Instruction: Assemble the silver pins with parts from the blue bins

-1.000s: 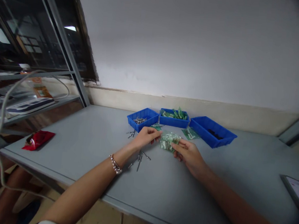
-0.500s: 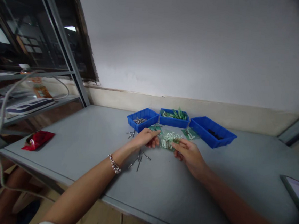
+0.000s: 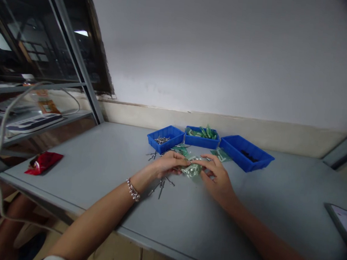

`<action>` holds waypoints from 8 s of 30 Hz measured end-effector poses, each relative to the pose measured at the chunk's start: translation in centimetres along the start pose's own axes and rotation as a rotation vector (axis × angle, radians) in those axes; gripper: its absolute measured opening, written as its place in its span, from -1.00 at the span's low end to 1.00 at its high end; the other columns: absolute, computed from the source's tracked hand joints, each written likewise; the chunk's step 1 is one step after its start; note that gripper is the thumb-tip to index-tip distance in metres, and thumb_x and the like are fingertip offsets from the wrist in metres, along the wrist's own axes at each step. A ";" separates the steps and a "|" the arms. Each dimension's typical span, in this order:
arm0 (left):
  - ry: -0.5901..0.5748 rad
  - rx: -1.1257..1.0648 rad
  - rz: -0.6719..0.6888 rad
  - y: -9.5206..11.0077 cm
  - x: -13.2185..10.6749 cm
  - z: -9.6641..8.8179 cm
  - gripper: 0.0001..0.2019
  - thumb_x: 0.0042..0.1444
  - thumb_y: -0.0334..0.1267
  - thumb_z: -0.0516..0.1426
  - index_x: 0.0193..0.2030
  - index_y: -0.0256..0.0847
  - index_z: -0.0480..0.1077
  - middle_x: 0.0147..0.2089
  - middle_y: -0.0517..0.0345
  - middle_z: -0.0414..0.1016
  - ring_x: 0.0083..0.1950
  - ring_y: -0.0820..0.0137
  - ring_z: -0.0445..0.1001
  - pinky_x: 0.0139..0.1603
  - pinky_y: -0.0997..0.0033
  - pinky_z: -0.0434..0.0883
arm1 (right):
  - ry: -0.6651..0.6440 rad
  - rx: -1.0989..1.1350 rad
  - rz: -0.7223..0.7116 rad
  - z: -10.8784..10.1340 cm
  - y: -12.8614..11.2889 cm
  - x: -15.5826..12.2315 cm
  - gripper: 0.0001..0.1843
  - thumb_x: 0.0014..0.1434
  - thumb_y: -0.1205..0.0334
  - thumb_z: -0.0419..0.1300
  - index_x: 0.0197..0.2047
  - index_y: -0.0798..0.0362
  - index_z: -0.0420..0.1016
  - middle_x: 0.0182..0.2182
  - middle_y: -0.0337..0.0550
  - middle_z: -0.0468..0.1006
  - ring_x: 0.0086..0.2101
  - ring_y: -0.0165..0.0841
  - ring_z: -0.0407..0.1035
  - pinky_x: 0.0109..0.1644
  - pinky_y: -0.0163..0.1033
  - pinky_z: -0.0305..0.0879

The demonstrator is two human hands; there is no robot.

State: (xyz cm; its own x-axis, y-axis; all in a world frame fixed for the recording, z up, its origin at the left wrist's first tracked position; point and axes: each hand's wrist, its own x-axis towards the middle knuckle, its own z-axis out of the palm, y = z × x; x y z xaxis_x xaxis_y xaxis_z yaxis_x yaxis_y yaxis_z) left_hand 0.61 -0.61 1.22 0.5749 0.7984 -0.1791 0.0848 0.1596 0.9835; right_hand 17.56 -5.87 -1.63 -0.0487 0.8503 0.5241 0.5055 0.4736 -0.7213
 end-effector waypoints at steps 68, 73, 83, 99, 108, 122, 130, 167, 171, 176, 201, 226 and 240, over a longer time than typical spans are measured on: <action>0.646 0.948 0.588 0.4 0.5 -2.1 -0.80 0.11 -0.23 -0.08 -0.35 -0.22 0.33 -0.39 0.08 0.34 -0.35 0.38 0.27 -0.27 0.37 0.17 | 0.067 -0.891 0.245 -2.9 3.8 11.1 -0.67 0.04 0.30 -0.03 -0.13 0.08 0.40 -0.26 0.02 0.47 -0.28 -0.23 0.36 -0.38 -0.25 0.17; 0.651 0.949 0.626 0.5 0.4 -2.1 -0.81 0.11 -0.25 -0.07 -0.37 -0.21 0.33 -0.40 0.08 0.34 -0.38 0.39 0.25 -0.29 0.36 0.15 | -0.295 -0.857 0.289 -3.6 4.9 8.1 -0.83 -0.09 0.26 0.12 -0.39 0.05 0.50 -0.44 -0.04 0.48 -0.44 -0.27 0.37 -0.48 -0.28 0.15; 0.452 0.965 0.598 -0.3 0.8 -1.6 -0.80 0.10 -0.26 -0.07 -0.35 -0.23 0.35 -0.36 0.06 0.35 -0.38 0.41 0.27 -0.31 0.39 0.20 | -0.320 -0.962 0.022 -2.2 3.0 5.1 -0.84 0.01 0.36 0.03 -0.41 0.08 0.43 -0.38 0.00 0.48 -0.34 -0.21 0.38 -0.40 -0.23 0.18; 0.109 0.551 0.309 -0.8 1.3 -1.4 -0.71 0.07 -0.13 -0.01 -0.48 -0.31 0.33 -0.58 0.22 0.22 -0.56 0.57 0.11 -0.54 0.51 0.09 | -0.097 -0.697 -0.618 0.4 1.2 3.8 -0.81 0.11 0.38 -0.02 -0.37 0.12 0.41 -0.49 -0.11 0.43 -0.38 -0.33 0.29 -0.28 -0.26 0.23; 0.162 0.417 0.334 -0.8 1.5 -1.7 -0.75 0.05 -0.15 0.01 -0.48 -0.31 0.29 -0.62 0.26 0.14 -0.58 0.57 0.09 -0.56 0.50 0.07 | -0.030 -0.469 -0.355 0.6 2.3 3.5 -0.76 0.05 0.27 0.09 -0.17 0.08 0.37 -0.33 -0.10 0.45 -0.32 -0.33 0.32 -0.24 -0.24 0.27; 0.213 0.441 0.404 -0.7 1.5 -1.5 -0.83 -0.02 -0.20 0.08 -0.46 -0.29 0.31 -0.55 0.21 0.22 -0.51 0.54 0.13 -0.51 0.49 0.12 | -0.036 -0.215 -0.040 0.9 1.3 3.6 -0.79 -0.01 0.15 0.11 -0.37 0.10 0.47 -0.57 -0.21 0.44 -0.59 -0.46 0.20 -0.50 -0.34 0.16; 0.255 0.508 0.435 -1.2 1.8 -1.8 -0.83 -0.03 -0.21 0.09 -0.41 -0.30 0.34 -0.47 0.15 0.30 -0.47 0.52 0.18 -0.45 0.48 0.17 | -0.031 -0.199 -0.015 1.1 1.1 3.4 -0.75 0.05 0.12 0.04 -0.43 0.10 0.43 -0.64 -0.25 0.37 -0.61 -0.47 0.16 -0.54 -0.36 0.09; 0.650 0.931 0.599 0.8 0.8 -3.2 -0.83 0.05 -0.24 0.00 -0.35 -0.26 0.36 -0.40 0.11 0.40 -0.45 0.48 0.27 -0.36 0.46 0.22 | 0.195 -0.683 0.082 -8.8 1.1 0.1 -0.67 0.01 0.08 0.06 -0.15 0.01 0.33 -0.24 -0.02 0.44 -0.34 -0.23 0.38 -0.31 -0.11 0.24; 0.917 1.071 0.614 1.7 0.6 -5.6 -0.79 0.07 -0.20 -0.03 -0.32 -0.25 0.35 -0.39 0.12 0.40 -0.42 0.44 0.31 -0.31 0.44 0.23 | 0.421 -1.071 0.424 -15.9 3.3 -6.4 -0.71 -0.01 -0.02 0.04 -0.24 -0.10 0.34 -0.31 0.11 0.44 -0.34 -0.02 0.38 -0.52 -0.03 0.13; 1.094 1.166 0.501 1.2 1.2 -8.2 -0.76 0.08 -0.20 -0.06 -0.29 -0.25 0.36 -0.32 0.06 0.43 -0.33 0.36 0.36 -0.26 0.41 0.24 | 0.515 -1.193 0.671 -18.7 6.3 -10.8 -0.78 -0.03 -0.06 0.02 -0.32 -0.20 0.32 -0.36 0.14 0.41 -0.38 0.14 0.34 -0.62 0.03 0.03; 0.231 1.327 0.291 1.0 -0.3 -3.8 -0.84 -0.06 -0.35 0.02 -0.44 -0.21 0.43 -0.44 0.06 0.48 -0.43 0.36 0.38 -0.45 0.46 0.15 | -0.079 -0.480 -0.061 0.6 1.5 1.1 -0.79 0.12 0.33 -0.04 -0.36 0.05 0.41 -0.38 -0.10 0.44 -0.26 -0.29 0.28 -0.15 -0.14 0.15; 0.265 1.530 0.481 -0.2 -0.3 0.6 -0.80 0.16 -0.32 -0.13 -0.22 -0.26 0.28 -0.25 0.02 0.37 -0.30 0.36 0.37 -0.36 0.42 0.26 | -0.101 -0.142 0.159 0.6 -0.2 0.7 -0.72 0.14 0.17 -0.07 -0.44 0.10 0.38 -0.51 -0.15 0.41 -0.43 -0.36 0.27 -0.32 -0.26 0.14; 0.292 0.768 0.468 0.3 0.3 -0.5 -0.59 0.16 -0.09 -0.17 -0.41 -0.31 0.36 -0.43 0.07 0.41 -0.41 0.46 0.30 -0.35 0.45 0.21 | -0.027 0.452 0.493 -0.3 1.1 1.6 -0.74 -0.01 0.10 0.05 -0.58 0.09 0.29 -0.62 -0.27 0.27 -0.61 -0.51 0.08 -0.60 -0.36 -0.06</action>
State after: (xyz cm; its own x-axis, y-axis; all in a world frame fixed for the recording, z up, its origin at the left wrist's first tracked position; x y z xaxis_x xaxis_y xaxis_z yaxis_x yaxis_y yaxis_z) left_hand 0.47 -0.01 1.48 0.4681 0.8152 0.3410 0.4699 -0.5564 0.6853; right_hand 18.30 -4.05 -1.41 0.0710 0.9945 0.0771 0.0640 0.0726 -0.9953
